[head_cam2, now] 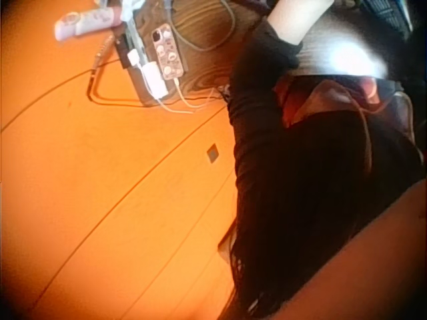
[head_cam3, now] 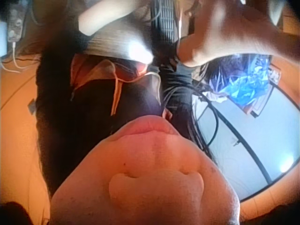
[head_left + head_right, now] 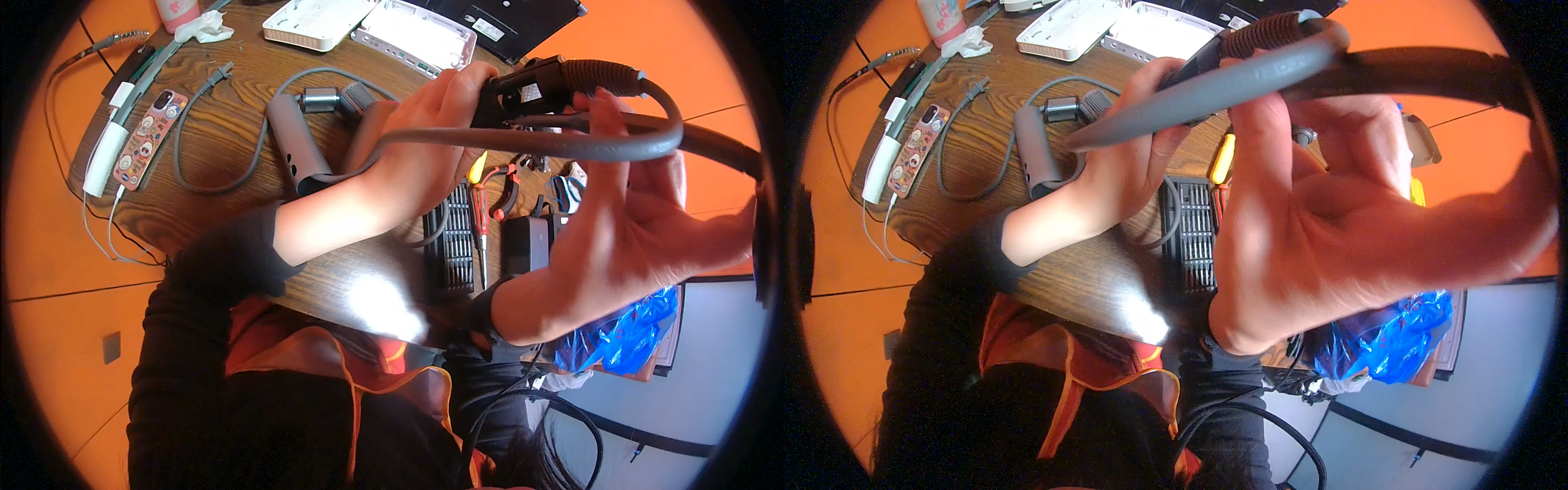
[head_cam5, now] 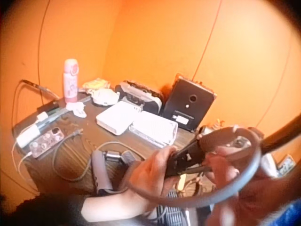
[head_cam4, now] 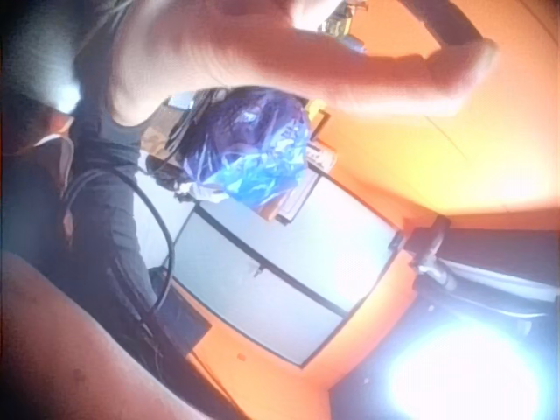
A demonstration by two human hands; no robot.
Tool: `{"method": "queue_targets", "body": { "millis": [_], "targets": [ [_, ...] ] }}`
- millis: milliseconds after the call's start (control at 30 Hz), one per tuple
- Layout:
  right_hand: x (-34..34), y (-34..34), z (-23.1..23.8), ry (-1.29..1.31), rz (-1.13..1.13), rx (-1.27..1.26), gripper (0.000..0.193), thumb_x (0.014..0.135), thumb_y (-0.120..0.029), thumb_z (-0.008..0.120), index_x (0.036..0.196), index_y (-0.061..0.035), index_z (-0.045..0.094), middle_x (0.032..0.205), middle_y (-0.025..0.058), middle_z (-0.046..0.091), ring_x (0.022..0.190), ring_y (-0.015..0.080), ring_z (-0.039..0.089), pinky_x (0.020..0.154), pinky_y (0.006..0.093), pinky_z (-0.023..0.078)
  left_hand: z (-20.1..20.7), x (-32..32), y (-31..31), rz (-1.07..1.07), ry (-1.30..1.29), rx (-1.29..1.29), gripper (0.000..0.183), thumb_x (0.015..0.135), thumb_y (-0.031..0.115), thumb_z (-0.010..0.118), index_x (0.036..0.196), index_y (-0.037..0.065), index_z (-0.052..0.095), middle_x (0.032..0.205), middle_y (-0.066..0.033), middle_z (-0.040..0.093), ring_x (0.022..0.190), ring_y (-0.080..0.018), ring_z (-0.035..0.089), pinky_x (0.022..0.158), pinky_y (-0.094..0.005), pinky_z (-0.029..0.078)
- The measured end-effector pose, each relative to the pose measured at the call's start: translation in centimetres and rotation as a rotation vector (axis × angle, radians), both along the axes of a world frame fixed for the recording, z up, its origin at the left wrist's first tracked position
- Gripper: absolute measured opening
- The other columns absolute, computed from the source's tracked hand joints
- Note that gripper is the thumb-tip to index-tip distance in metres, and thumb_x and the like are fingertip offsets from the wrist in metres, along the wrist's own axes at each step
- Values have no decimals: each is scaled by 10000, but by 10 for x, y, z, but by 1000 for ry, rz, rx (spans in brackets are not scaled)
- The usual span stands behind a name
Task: The person assembles a hair dryer by hand, attaching the power cord to the base and then screwing the pink ring attachment onto the main body. The person uses a yellow-handled screwdriver to tighten the cord connection and then secures the ring by hand.
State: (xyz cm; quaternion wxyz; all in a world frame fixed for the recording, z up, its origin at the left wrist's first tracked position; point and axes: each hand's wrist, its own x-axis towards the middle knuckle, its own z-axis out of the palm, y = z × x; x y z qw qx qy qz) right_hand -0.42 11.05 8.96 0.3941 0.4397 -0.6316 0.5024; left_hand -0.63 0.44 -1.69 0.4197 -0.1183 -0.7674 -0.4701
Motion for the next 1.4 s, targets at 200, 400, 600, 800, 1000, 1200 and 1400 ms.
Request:
{"method": "queue_targets", "body": {
  "millis": [200,400,600,800,1000,1200,1400],
  "targets": [
    [2,3,-3,-100,33,-111,747,781,94,606,1331,-130,153,862,194,629,765,227,657,692,326,576,6,-2,-8,47,-59,-36,512,757,208,698,1152,57,410,944,-135,588,854,-282,607,707,-351,476],
    [12,46,-1,-190,43,-150,534,763,104,625,1154,-60,300,920,219,631,849,234,645,737,318,554,19,-6,-12,-143,-208,-67,326,688,116,727,966,5,597,730,-78,640,680,-131,624,639,-271,490],
    [82,115,-5,-390,-196,114,204,689,145,660,848,74,554,833,140,607,774,192,634,724,272,533,27,23,-9,-235,-86,-435,301,607,37,717,871,72,576,718,-118,618,680,-283,633,601,-313,485],
    [116,133,-48,-350,-478,440,235,636,92,718,842,71,608,722,118,610,673,198,589,600,255,453,26,31,-10,-335,-76,-758,299,615,89,692,891,106,577,707,-110,605,671,-282,620,573,-331,476],
    [127,127,-89,-234,-630,490,331,577,24,753,892,-14,658,664,57,529,564,158,524,490,252,415,18,24,-13,-319,-224,-1053,364,629,175,709,953,102,561,712,-123,604,698,-298,610,599,-371,478],
    [121,149,-124,-139,-607,732,183,686,-16,719,811,16,589,669,94,515,540,211,514,442,295,377,14,17,-4,-452,-268,-1272,335,685,244,671,961,93,552,768,-152,621,719,-321,613,641,-397,493],
    [118,153,-151,-73,-588,706,174,680,-124,711,775,-97,568,582,17,405,491,178,448,422,285,344,25,18,6,-594,-374,-1290,451,680,242,654,1104,115,570,871,-185,607,802,-327,605,702,-402,489]
  ]
}}
